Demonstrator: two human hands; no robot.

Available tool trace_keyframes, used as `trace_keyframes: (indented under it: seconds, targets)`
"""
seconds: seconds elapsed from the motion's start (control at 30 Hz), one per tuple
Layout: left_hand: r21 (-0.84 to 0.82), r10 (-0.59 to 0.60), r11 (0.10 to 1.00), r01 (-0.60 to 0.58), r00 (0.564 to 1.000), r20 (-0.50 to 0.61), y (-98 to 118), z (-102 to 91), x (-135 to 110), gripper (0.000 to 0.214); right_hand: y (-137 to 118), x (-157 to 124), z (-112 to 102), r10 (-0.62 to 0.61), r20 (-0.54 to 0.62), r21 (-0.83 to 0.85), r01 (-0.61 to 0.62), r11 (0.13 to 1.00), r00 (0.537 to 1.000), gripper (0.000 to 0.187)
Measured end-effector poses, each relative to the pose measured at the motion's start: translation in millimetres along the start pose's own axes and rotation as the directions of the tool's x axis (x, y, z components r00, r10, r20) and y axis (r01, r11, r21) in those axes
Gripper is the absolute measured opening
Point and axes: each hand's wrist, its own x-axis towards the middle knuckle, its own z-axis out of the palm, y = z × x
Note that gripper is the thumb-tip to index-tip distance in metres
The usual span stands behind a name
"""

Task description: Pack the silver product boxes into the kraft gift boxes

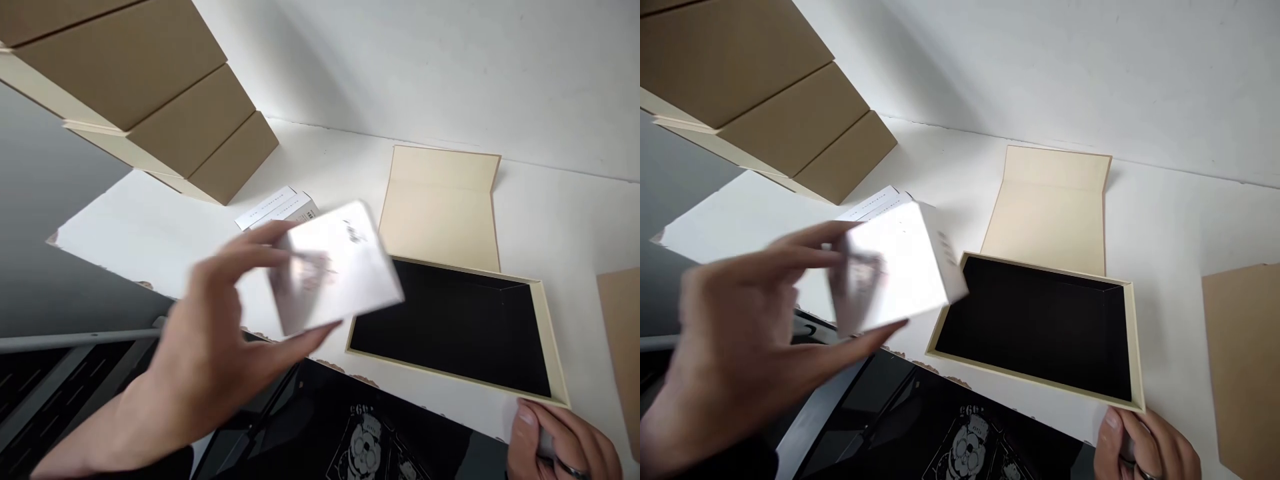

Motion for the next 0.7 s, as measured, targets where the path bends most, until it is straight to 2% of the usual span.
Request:
trace_keyframes:
  seconds: [0.07,0.13,0.23,0.33,0.43,0.53,0.6,0.7]
  targets:
    - [-0.043,0.197,0.980,-0.193,0.973,0.122,13,3.9,11,0.058,0,4,2,-0.044,-0.019,0.002,0.044,0.999,0.999,0.008]
    - [-0.060,0.369,0.929,-0.366,0.900,0.230,25,8.9,20,0.081,0,4,3,-0.066,-0.024,0.002,0.066,0.998,0.998,0.008]
    - [-0.070,0.491,0.868,-0.492,0.828,0.271,46,17.4,34,0.107,0,1,3,-0.069,-0.028,-0.004,0.069,0.998,0.997,0.007]
    - [-0.125,0.566,0.814,-0.567,0.725,0.392,72,34.1,50,0.102,-1,-2,2,-0.039,-0.010,-0.012,0.038,0.999,0.999,0.006]
    - [-0.127,0.535,0.801,-0.584,0.606,0.589,95,57.3,64,0.090,0,-7,0,0.007,0.014,-0.015,-0.007,1.000,1.000,0.006]
    - [-0.038,0.422,0.810,-0.585,0.538,0.730,107,71.3,69,0.083,2,-12,-1,0.019,0.035,-0.009,-0.018,1.000,0.999,0.006]
    - [0.028,0.364,0.808,-0.588,0.537,0.761,109,71.5,67,0.083,3,-14,-1,0.020,0.042,-0.012,-0.020,1.000,0.999,0.004]
    - [0.134,0.298,0.803,-0.581,0.585,0.755,106,64.7,62,0.069,2,-13,0,0.022,0.019,-0.025,-0.022,0.999,1.000,0.003]
